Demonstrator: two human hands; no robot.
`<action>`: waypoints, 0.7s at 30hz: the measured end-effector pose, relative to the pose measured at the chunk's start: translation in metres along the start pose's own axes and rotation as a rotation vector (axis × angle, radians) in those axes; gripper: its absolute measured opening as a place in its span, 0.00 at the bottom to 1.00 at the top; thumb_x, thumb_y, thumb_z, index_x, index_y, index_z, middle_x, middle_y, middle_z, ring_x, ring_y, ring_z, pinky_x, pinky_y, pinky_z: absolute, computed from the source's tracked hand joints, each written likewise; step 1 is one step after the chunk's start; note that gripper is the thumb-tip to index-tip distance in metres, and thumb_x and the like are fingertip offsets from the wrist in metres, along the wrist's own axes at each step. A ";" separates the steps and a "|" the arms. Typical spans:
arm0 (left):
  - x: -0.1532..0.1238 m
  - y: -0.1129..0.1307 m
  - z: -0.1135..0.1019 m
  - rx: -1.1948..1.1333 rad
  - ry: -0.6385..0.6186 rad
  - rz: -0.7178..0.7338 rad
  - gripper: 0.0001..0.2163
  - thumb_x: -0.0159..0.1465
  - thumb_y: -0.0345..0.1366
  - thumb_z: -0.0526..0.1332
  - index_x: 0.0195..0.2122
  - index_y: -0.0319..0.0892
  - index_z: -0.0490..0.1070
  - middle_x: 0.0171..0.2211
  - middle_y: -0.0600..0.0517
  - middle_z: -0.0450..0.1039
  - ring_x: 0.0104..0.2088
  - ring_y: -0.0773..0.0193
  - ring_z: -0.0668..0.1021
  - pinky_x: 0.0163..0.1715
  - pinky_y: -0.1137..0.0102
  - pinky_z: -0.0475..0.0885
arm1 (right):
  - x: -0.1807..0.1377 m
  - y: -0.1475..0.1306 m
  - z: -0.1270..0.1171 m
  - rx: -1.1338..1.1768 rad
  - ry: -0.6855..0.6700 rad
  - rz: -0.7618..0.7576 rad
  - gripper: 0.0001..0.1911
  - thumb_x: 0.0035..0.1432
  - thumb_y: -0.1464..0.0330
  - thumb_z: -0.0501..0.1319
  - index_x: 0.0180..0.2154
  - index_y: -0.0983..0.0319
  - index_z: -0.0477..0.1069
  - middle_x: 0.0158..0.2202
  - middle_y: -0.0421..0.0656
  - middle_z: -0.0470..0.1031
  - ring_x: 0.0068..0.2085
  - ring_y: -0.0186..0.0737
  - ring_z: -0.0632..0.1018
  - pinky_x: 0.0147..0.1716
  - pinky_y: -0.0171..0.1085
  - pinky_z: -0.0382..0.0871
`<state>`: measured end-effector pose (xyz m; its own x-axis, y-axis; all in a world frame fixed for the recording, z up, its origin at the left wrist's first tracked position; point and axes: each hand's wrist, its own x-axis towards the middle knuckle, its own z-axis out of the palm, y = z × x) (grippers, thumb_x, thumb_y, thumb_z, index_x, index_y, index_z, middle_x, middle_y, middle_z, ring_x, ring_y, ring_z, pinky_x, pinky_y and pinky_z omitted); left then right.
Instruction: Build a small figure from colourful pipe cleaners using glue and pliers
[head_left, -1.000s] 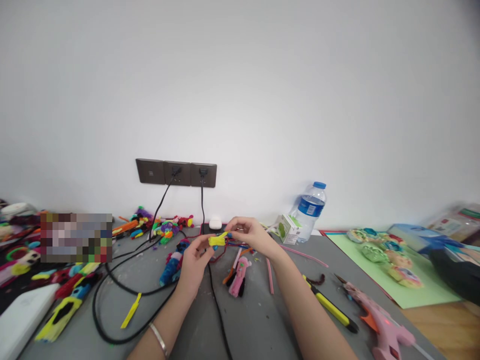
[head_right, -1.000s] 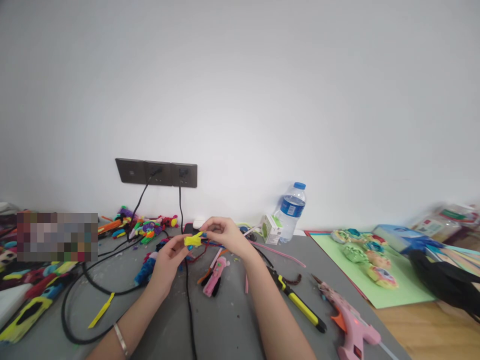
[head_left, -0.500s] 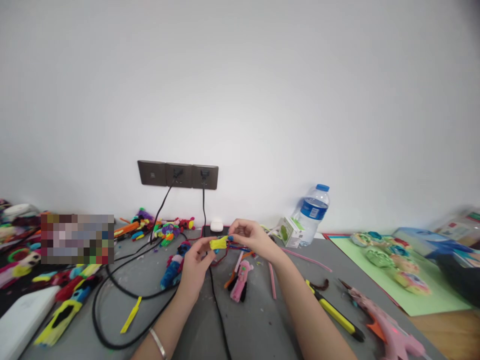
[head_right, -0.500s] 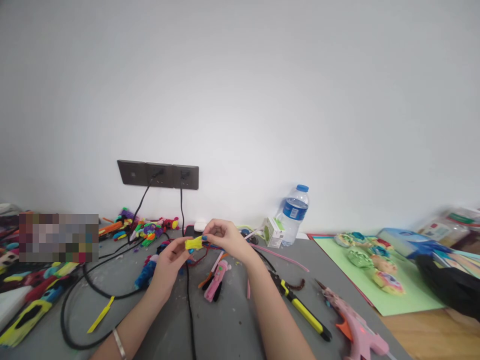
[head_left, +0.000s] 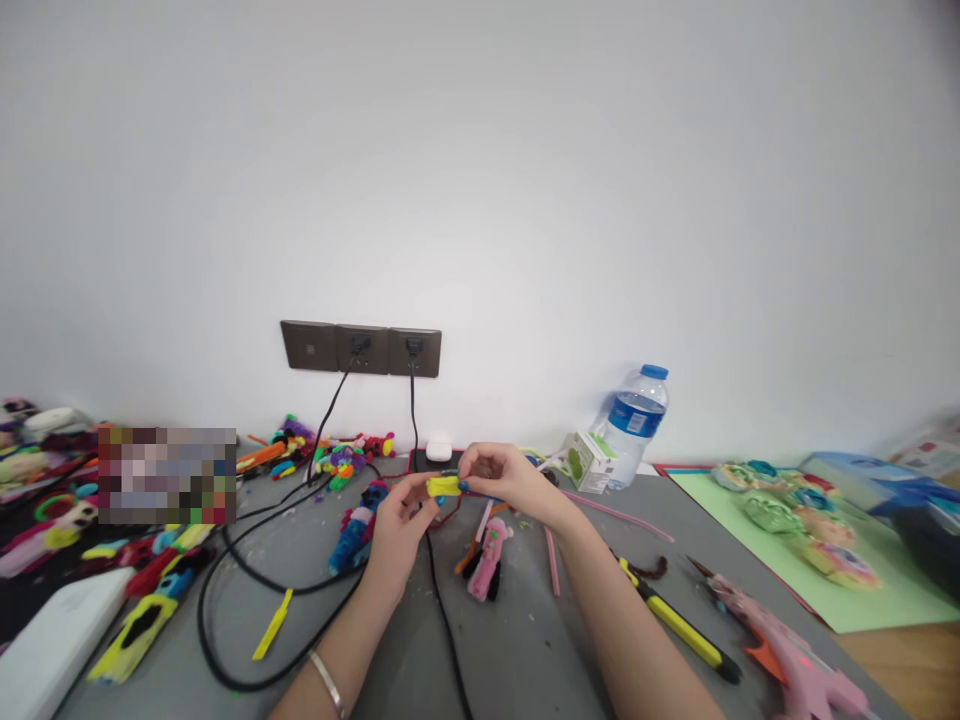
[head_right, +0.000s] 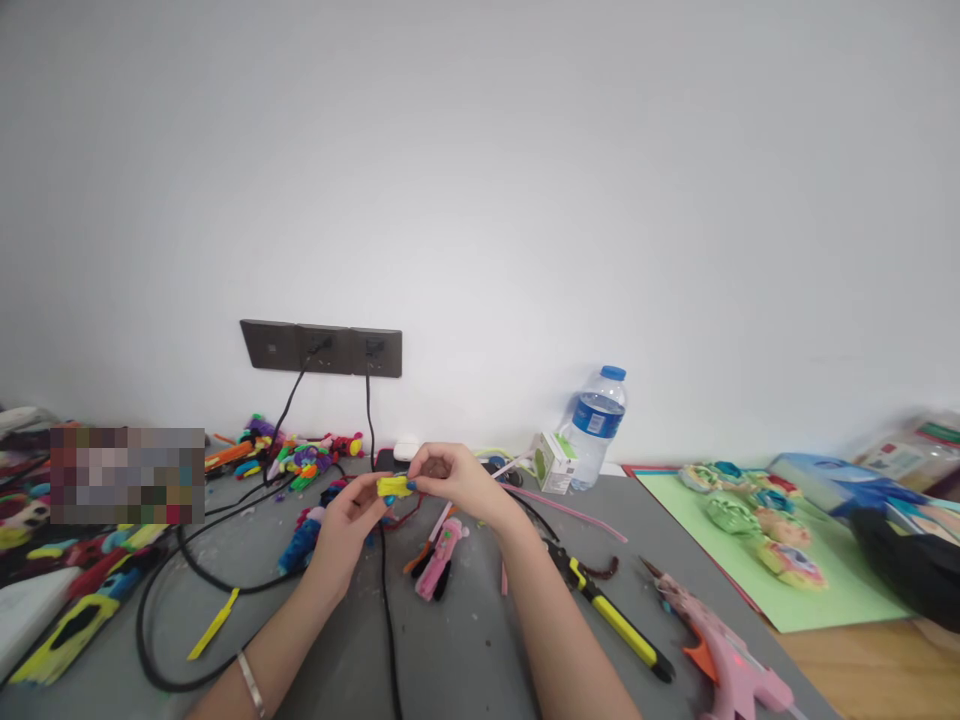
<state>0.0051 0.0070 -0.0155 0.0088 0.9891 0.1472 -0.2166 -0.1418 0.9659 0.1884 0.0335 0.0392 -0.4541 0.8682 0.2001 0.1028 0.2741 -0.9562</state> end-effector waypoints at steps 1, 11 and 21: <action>0.000 0.000 0.000 0.001 0.000 0.006 0.15 0.51 0.37 0.66 0.40 0.41 0.75 0.39 0.46 0.79 0.42 0.54 0.78 0.37 0.66 0.73 | 0.000 0.000 0.000 0.004 -0.010 0.002 0.12 0.51 0.61 0.67 0.30 0.64 0.71 0.24 0.37 0.68 0.25 0.30 0.66 0.26 0.32 0.57; 0.001 -0.001 0.000 -0.007 0.000 0.022 0.15 0.51 0.37 0.67 0.40 0.40 0.75 0.39 0.45 0.79 0.41 0.55 0.78 0.36 0.68 0.73 | 0.000 0.001 0.002 -0.064 -0.011 0.004 0.13 0.52 0.60 0.65 0.31 0.64 0.72 0.22 0.35 0.66 0.24 0.30 0.65 0.26 0.32 0.57; 0.002 -0.001 -0.001 -0.003 -0.011 0.015 0.16 0.50 0.40 0.68 0.39 0.41 0.74 0.39 0.45 0.79 0.42 0.54 0.79 0.39 0.65 0.73 | -0.001 -0.003 0.003 -0.173 -0.023 0.014 0.10 0.54 0.63 0.63 0.30 0.64 0.70 0.20 0.34 0.61 0.23 0.29 0.60 0.22 0.31 0.52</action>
<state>0.0047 0.0088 -0.0159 0.0158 0.9863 0.1642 -0.2196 -0.1568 0.9629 0.1859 0.0310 0.0410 -0.4713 0.8634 0.1801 0.2591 0.3307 -0.9075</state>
